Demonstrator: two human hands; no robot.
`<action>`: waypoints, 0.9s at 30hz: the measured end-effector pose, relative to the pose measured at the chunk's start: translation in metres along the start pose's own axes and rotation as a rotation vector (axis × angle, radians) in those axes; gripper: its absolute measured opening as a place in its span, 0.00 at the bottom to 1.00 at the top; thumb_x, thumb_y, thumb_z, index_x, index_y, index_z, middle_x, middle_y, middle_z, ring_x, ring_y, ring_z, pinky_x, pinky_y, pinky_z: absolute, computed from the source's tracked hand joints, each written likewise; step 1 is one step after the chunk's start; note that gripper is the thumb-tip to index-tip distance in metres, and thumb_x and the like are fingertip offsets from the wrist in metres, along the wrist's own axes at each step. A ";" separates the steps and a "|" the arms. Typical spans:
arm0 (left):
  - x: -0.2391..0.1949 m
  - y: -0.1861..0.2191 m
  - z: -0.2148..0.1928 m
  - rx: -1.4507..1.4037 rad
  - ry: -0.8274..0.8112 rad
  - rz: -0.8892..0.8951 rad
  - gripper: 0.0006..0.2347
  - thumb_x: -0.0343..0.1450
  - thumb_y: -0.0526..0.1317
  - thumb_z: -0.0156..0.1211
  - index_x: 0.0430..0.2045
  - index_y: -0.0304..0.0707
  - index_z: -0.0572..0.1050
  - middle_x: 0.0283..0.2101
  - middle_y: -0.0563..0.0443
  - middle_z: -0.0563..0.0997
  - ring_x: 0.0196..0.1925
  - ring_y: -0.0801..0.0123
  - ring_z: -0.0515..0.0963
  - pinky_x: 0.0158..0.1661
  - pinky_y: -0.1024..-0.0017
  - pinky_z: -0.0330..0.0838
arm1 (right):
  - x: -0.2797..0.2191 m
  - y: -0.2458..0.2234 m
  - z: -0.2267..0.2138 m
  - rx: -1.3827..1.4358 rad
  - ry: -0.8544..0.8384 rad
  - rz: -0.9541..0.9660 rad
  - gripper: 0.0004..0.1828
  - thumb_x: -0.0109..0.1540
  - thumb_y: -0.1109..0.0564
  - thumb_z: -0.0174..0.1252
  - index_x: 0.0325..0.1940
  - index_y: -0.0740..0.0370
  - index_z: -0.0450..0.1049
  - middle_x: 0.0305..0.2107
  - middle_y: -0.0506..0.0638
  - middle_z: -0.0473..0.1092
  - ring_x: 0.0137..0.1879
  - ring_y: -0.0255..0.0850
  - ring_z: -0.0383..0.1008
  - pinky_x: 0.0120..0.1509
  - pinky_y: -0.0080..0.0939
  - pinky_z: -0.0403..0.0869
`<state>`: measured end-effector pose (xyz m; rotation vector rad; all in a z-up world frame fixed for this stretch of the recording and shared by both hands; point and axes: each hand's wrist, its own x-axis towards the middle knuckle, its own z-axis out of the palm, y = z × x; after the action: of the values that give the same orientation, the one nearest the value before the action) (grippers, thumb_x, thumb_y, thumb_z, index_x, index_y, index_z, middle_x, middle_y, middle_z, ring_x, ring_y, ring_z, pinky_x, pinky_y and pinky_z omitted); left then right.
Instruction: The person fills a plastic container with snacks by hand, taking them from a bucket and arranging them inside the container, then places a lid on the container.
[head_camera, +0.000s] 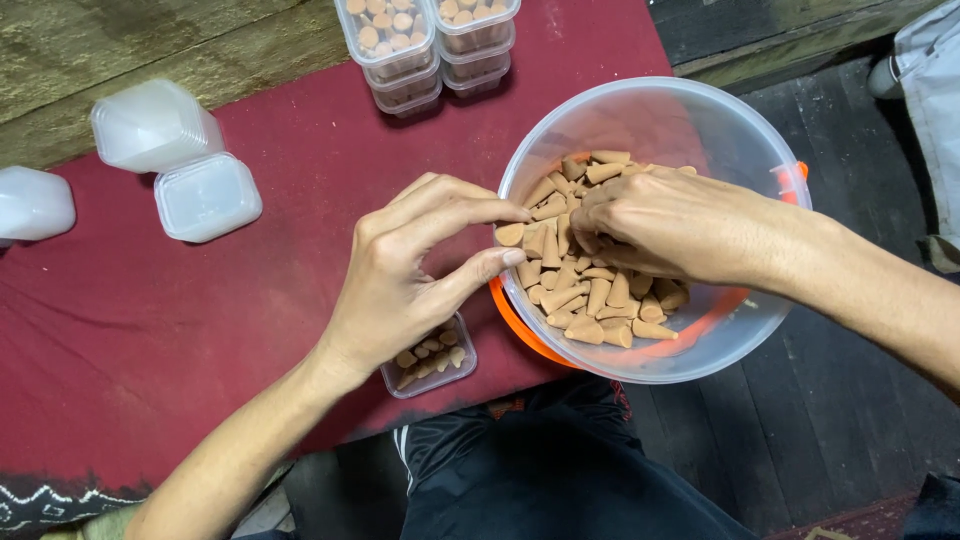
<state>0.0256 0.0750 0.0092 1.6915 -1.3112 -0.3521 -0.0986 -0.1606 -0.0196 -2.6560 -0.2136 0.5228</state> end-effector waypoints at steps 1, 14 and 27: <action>0.000 -0.001 0.001 -0.003 -0.001 -0.001 0.12 0.65 0.32 0.72 0.41 0.35 0.81 0.41 0.49 0.83 0.41 0.69 0.79 0.43 0.73 0.77 | 0.000 -0.001 -0.001 0.031 -0.008 0.016 0.06 0.55 0.59 0.65 0.37 0.55 0.79 0.31 0.46 0.83 0.29 0.39 0.84 0.33 0.36 0.83; -0.006 0.006 -0.003 -0.033 0.015 -0.041 0.15 0.66 0.33 0.71 0.46 0.32 0.76 0.44 0.46 0.85 0.43 0.67 0.84 0.46 0.71 0.77 | -0.038 -0.005 -0.018 -0.003 0.125 0.029 0.19 0.52 0.61 0.64 0.48 0.63 0.76 0.51 0.52 0.74 0.37 0.48 0.84 0.40 0.46 0.87; -0.089 0.016 -0.020 -0.097 0.128 -0.194 0.09 0.64 0.26 0.68 0.34 0.30 0.77 0.42 0.45 0.83 0.41 0.66 0.84 0.45 0.73 0.80 | -0.086 -0.099 0.009 0.088 0.545 -0.109 0.20 0.50 0.66 0.67 0.46 0.67 0.76 0.47 0.57 0.78 0.49 0.46 0.81 0.60 0.48 0.80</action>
<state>-0.0050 0.1629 0.0058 1.7334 -1.0248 -0.4067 -0.1873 -0.0881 0.0437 -2.5688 -0.1616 -0.2262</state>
